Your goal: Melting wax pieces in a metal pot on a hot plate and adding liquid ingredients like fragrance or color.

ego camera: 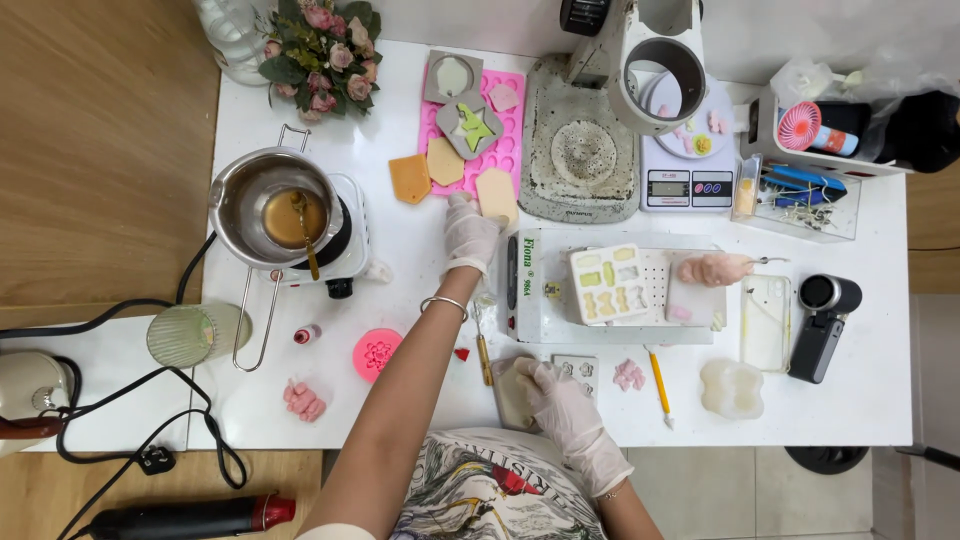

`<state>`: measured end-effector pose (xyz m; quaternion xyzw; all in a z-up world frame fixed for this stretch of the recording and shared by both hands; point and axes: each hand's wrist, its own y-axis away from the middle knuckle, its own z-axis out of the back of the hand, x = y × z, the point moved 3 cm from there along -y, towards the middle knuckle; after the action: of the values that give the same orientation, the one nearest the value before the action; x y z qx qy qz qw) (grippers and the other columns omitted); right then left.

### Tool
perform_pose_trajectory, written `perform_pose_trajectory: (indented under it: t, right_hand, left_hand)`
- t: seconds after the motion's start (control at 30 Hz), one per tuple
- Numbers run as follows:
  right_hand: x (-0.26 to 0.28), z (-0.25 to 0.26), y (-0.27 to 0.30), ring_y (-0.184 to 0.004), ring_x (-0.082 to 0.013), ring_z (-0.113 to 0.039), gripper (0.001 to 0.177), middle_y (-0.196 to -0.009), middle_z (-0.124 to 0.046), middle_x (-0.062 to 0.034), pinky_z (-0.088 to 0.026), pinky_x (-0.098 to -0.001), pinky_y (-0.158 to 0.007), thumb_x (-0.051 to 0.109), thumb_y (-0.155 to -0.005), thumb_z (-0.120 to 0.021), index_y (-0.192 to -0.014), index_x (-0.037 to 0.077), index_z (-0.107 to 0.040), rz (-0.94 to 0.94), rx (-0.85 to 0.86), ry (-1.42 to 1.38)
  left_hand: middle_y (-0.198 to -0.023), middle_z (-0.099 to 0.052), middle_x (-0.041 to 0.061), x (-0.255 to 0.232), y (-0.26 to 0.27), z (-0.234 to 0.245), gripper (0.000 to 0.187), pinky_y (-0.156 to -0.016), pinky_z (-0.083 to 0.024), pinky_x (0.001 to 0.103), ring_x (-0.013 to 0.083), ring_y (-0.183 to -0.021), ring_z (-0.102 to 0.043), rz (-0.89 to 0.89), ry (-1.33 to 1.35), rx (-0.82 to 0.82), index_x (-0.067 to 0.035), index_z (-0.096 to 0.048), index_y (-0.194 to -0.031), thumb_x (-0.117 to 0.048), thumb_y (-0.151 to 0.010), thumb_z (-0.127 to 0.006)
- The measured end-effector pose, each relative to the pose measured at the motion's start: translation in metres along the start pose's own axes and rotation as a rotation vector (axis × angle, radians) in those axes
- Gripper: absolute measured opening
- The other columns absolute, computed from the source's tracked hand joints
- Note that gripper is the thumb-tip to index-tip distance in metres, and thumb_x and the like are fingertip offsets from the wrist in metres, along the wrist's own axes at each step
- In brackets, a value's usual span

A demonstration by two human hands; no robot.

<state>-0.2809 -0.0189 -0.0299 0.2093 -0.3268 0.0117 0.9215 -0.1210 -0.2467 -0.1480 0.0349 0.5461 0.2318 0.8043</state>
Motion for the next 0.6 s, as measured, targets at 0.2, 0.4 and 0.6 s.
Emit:
perform_pose_trajectory:
  t: [0.2,0.4,0.6]
  right_hand:
    - [0.005,0.002,-0.005,-0.091,-0.0344,-0.072,0.025,-0.101,-0.075,-0.0142,-0.056,-0.0424,-0.080,0.023,-0.095,-0.061,-0.117,0.015,-0.069,-0.002,0.085,0.011]
    - [-0.033,-0.013,-0.002,-0.091,-0.0337,-0.072,0.021,-0.106,-0.075,-0.0141,-0.057,-0.0394,-0.079,0.019,-0.095,-0.062,-0.112,0.009,-0.069,0.068,0.015,-0.103]
    - [-0.040,-0.016,0.003,-0.091,-0.0331,-0.073,0.020,-0.103,-0.076,-0.0137,-0.058,-0.0383,-0.079,0.019,-0.094,-0.064,-0.111,0.009,-0.070,0.064,-0.019,-0.108]
  left_hand:
    - [-0.117,-0.061,0.027,-0.023,0.005,-0.002,0.077,-0.092,-0.053,0.044,0.0406,-0.108,-0.063,0.045,-0.390,-0.037,0.000,-0.049,-0.118,-0.029,-0.064,-0.095]
    - [-0.103,-0.072,0.018,-0.008,-0.004,-0.027,0.051,-0.088,-0.053,0.043,0.0338,-0.098,-0.068,0.013,-0.150,0.016,-0.004,-0.057,-0.113,-0.017,-0.075,-0.088]
    - [-0.096,-0.075,0.012,-0.019,-0.026,-0.034,0.045,-0.072,-0.059,0.030,0.0166,-0.083,-0.072,0.060,0.518,0.012,-0.001,-0.056,-0.109,-0.005,-0.074,-0.085]
